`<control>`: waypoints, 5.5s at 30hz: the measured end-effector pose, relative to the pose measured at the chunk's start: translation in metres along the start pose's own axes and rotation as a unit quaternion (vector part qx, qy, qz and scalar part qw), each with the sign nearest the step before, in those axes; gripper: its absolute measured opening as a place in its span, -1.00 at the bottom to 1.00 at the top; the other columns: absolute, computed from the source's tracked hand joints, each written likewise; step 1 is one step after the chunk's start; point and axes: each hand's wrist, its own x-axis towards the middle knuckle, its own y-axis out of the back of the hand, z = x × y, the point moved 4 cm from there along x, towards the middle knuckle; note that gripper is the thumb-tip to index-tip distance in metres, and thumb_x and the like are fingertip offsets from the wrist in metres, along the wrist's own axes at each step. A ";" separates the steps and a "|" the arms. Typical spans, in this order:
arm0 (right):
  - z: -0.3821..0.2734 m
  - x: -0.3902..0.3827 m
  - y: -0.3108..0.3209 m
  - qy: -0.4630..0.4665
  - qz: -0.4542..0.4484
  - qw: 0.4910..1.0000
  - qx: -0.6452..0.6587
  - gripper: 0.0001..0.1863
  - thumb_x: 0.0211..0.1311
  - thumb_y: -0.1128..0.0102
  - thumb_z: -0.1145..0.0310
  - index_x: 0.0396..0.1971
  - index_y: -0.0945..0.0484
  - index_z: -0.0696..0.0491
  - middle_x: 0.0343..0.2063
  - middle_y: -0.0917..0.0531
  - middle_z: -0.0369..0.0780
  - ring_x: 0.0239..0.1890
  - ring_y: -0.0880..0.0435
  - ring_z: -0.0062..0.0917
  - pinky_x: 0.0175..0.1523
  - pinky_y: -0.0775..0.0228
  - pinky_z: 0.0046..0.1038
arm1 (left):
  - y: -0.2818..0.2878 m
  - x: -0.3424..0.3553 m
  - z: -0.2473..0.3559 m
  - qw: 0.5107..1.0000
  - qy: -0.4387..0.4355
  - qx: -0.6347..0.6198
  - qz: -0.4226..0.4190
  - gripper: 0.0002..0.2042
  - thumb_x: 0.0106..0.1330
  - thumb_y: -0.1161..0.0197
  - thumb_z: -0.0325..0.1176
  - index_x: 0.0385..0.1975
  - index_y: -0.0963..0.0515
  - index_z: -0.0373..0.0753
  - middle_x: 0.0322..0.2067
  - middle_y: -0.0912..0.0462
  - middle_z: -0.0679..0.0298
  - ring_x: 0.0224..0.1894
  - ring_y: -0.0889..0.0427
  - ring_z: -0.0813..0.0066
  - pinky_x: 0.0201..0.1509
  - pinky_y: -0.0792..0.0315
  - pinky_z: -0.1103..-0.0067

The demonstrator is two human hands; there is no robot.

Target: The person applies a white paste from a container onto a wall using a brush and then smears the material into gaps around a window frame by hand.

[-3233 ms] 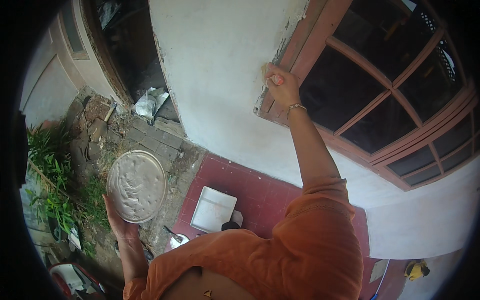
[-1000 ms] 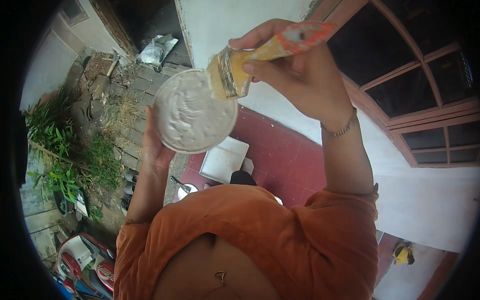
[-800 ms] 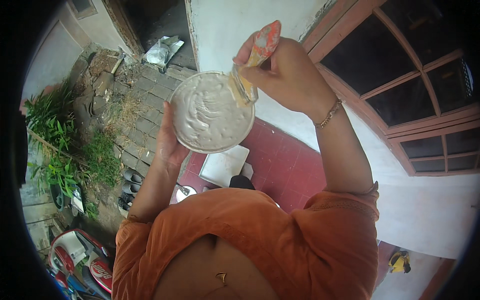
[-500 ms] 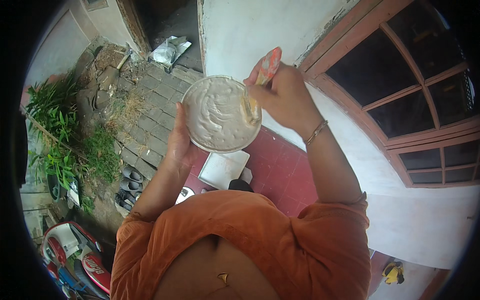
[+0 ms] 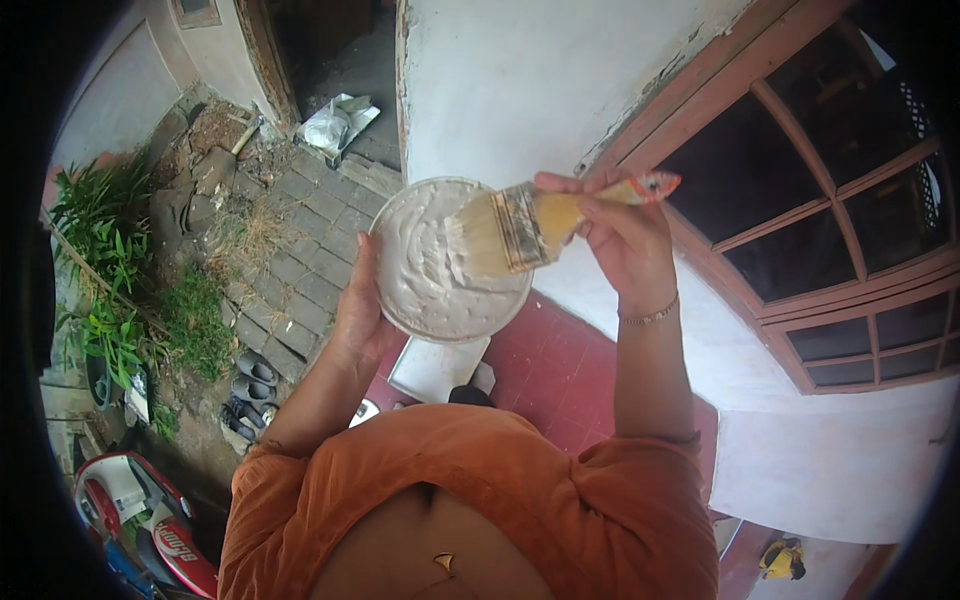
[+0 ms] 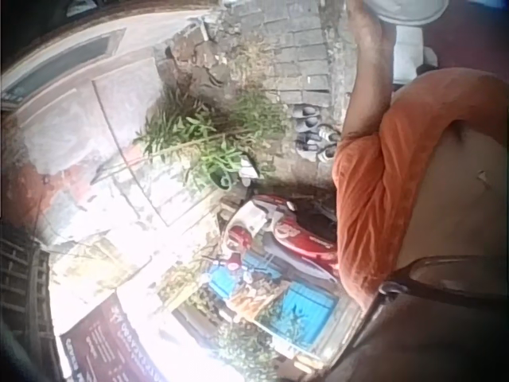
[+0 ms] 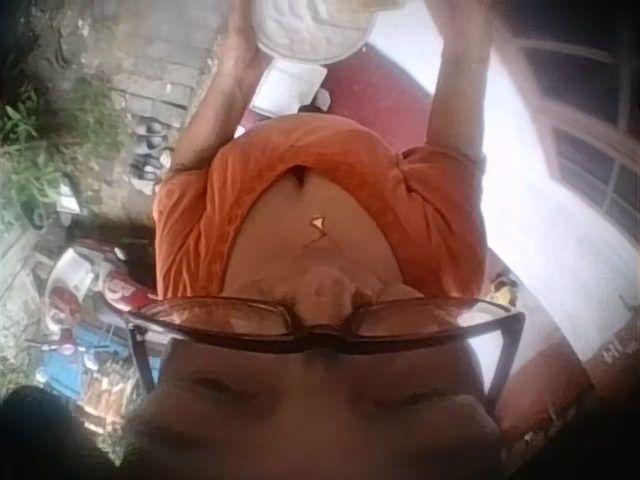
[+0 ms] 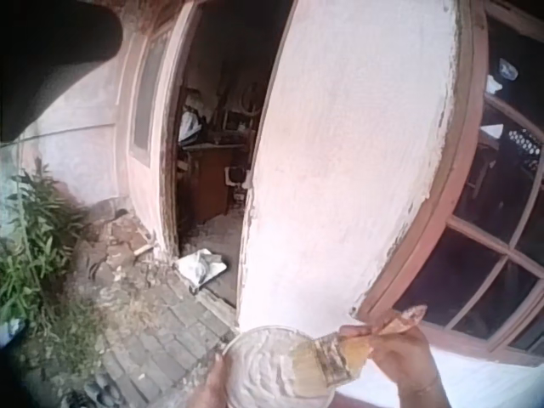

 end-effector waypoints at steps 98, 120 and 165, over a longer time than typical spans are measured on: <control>0.062 0.039 0.158 0.281 0.185 0.813 -0.476 -0.91 0.10 -0.15 0.66 -0.38 -0.48 0.21 -0.08 -0.37 -0.16 -0.06 -0.45 -0.41 0.03 -0.38 -0.45 | 0.006 0.012 0.002 0.994 -0.059 -0.063 0.067 -0.40 0.38 0.18 0.11 0.22 -0.18 -0.26 0.13 -0.35 0.10 0.16 -0.36 0.19 0.25 -0.25 0.28; 0.049 0.032 0.146 0.397 0.167 0.568 -0.702 -0.77 0.01 -0.21 0.69 -0.28 -0.51 0.19 -0.08 -0.37 -0.10 -0.12 -0.52 -0.33 -0.06 -0.47 -0.47 | 0.003 0.009 0.007 0.995 -0.065 -0.026 0.077 -0.36 0.34 0.16 0.17 0.23 -0.18 -0.23 0.14 -0.35 0.13 0.17 -0.37 0.22 0.25 -0.24 0.29; 0.011 0.047 0.128 0.332 0.108 0.606 -0.715 -0.82 0.01 -0.21 0.55 -0.33 -0.53 0.10 -0.15 -0.42 -0.16 -0.21 -0.55 -0.42 -0.12 -0.45 -0.48 | 0.006 0.011 0.012 0.994 -0.069 -0.049 0.066 -0.37 0.34 0.13 0.14 0.23 -0.18 -0.23 0.15 -0.35 0.11 0.17 -0.37 0.20 0.25 -0.26 0.28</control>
